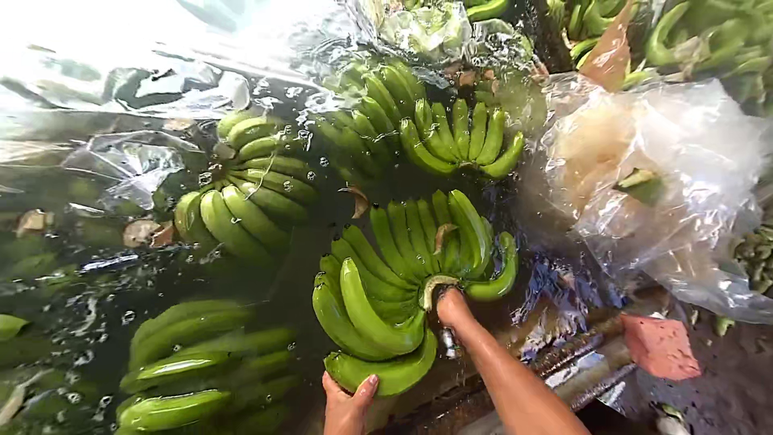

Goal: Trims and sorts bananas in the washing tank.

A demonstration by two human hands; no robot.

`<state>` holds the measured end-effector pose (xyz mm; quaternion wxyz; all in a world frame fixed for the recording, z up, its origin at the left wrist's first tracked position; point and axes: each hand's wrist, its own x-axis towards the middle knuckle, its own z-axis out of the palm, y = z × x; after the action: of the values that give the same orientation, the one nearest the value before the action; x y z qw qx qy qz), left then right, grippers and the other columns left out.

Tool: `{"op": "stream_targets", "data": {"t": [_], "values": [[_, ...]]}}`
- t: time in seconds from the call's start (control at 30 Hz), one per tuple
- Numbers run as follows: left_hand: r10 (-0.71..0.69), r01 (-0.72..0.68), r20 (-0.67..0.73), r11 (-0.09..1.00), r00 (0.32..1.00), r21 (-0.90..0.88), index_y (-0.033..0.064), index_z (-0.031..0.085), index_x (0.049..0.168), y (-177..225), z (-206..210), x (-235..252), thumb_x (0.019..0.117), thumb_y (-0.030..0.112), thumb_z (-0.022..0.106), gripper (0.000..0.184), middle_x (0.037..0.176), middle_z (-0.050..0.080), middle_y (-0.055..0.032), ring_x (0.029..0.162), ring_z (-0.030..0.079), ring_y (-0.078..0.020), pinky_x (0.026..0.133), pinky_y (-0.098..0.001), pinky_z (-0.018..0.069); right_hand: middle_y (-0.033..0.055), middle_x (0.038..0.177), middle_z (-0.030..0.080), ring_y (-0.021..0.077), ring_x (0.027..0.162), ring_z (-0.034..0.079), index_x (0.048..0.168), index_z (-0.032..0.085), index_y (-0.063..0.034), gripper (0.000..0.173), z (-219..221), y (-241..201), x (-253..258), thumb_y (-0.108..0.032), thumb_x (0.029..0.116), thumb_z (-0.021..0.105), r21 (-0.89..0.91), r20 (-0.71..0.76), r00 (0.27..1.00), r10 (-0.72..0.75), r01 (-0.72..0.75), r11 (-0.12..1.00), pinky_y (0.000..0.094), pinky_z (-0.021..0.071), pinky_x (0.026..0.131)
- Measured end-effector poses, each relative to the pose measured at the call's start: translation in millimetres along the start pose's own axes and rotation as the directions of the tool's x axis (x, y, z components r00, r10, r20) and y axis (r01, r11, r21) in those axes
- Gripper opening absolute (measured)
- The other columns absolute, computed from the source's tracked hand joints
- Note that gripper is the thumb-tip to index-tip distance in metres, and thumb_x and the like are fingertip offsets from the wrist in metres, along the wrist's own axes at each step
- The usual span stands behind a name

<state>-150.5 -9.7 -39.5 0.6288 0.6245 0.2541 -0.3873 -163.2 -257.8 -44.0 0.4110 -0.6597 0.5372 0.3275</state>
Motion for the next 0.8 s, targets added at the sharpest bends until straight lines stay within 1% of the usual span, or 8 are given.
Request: {"op": "stream_targets", "data": {"t": [0.2,0.27,0.37,0.47,0.57,0.63,0.7,0.8], "values": [[0.052,-0.054,0.046,0.998,0.998,0.037,0.0072,0.010,0.158,-19.0,-23.3,19.7,0.0632,0.015,0.082,0.120,0.136,0.054,-0.0173,0.107,0.067,-0.0198,0.082,-0.0397,0.0612,0.0050,0.076,0.050,0.0146,0.057,0.051,0.120,0.054,0.0008,0.029,-39.7,41.7,-92.5,-0.022,0.1100,0.039,0.250,-0.213,0.925,-0.315,0.363,0.897,0.0346,0.0492,0.055],[0.062,-0.063,0.071,0.998,0.996,0.010,0.0065,0.012,0.158,-13.8,-32.3,30.6,0.0681,0.013,0.079,0.112,0.133,0.055,-0.0165,0.105,0.067,-0.0188,0.082,-0.0386,0.0610,0.0108,0.091,0.059,0.0170,0.068,0.059,0.127,0.056,0.0006,0.030,-68.1,55.8,-83.6,-0.019,0.1077,0.047,0.157,-0.305,0.880,-0.364,0.423,0.892,0.0361,0.0537,0.063],[0.056,-0.059,-0.086,0.998,0.995,-0.032,0.0015,0.026,0.153,-16.3,-44.9,29.2,0.0939,0.015,0.061,0.070,0.124,0.058,-0.0149,0.098,0.066,-0.0145,0.081,-0.0335,0.0582,0.0301,0.140,0.054,0.0413,0.128,0.055,0.141,0.056,0.0038,0.042,-82.9,101.0,-83.6,-0.014,0.1029,0.058,-0.077,-0.275,0.904,-0.327,0.318,0.945,0.0539,0.0442,0.109],[-0.002,0.001,-0.253,1.000,0.967,-0.005,-0.0030,0.031,0.152,-10.1,-38.1,13.8,0.1084,0.027,0.050,0.057,0.143,0.050,-0.0233,0.120,0.059,-0.0256,0.099,-0.0418,0.0528,0.0346,0.136,0.054,0.0489,0.126,0.055,0.140,0.059,0.0014,0.041,-78.6,149.6,-86.5,-0.010,0.1012,0.062,-0.234,-0.296,0.929,-0.224,0.157,0.959,0.0587,0.0436,0.108],[-0.008,0.041,-0.097,0.938,0.995,0.344,-0.0102,0.027,0.149,-18.6,-38.7,-19.6,0.1011,0.014,0.060,0.063,0.127,0.055,-0.0308,0.101,0.066,-0.0306,0.085,-0.0441,0.0574,0.0328,0.132,0.058,0.0486,0.124,0.057,0.139,0.061,-0.0017,0.042,-76.3,191.2,-86.1,-0.007,0.0980,0.065,-0.323,-0.291,0.935,-0.203,0.104,0.941,0.0604,0.0444,0.107],[0.169,-0.253,0.192,0.746,0.967,0.617,-0.0175,0.045,0.135,-21.5,-43.9,-33.9,0.0957,0.010,0.065,0.052,0.119,0.065,-0.0299,0.106,0.068,-0.0318,0.095,-0.0450,0.0559,0.0300,0.133,0.061,0.0478,0.128,0.056,0.135,0.064,-0.0002,0.038,-73.5,210.9,-82.1,-0.005,0.0965,0.066,-0.401,-0.256,0.938,-0.235,0.118,0.908,0.0627,0.0413,0.110],[0.485,-0.670,0.489,0.330,0.725,0.666,-0.0124,0.065,0.120,-25.4,-43.0,-20.2,0.0879,0.013,0.072,0.041,0.120,0.068,-0.0274,0.117,0.065,-0.0421,0.104,-0.0547,0.0500,0.0278,0.130,0.064,0.0479,0.129,0.055,0.125,0.069,0.0017,0.031,-67.9,229.7,-73.6,-0.004,0.0943,0.067,-0.489,-0.220,0.925,-0.310,0.171,0.856,0.0644,0.0411,0.108],[0.565,-0.758,0.660,-0.091,0.495,0.646,-0.0021,0.071,0.121,-8.6,-19.2,23.2,0.0789,0.018,0.079,0.047,0.125,0.067,-0.0268,0.124,0.057,-0.0531,0.106,-0.0668,0.0434,0.0269,0.130,0.064,0.0477,0.130,0.054,0.123,0.071,0.0004,0.032,-64.9,241.0,-72.0,-0.005,0.0912,0.071,-0.558,-0.153,0.927,-0.344,0.206,0.804,0.0614,0.0414,0.110]]}}
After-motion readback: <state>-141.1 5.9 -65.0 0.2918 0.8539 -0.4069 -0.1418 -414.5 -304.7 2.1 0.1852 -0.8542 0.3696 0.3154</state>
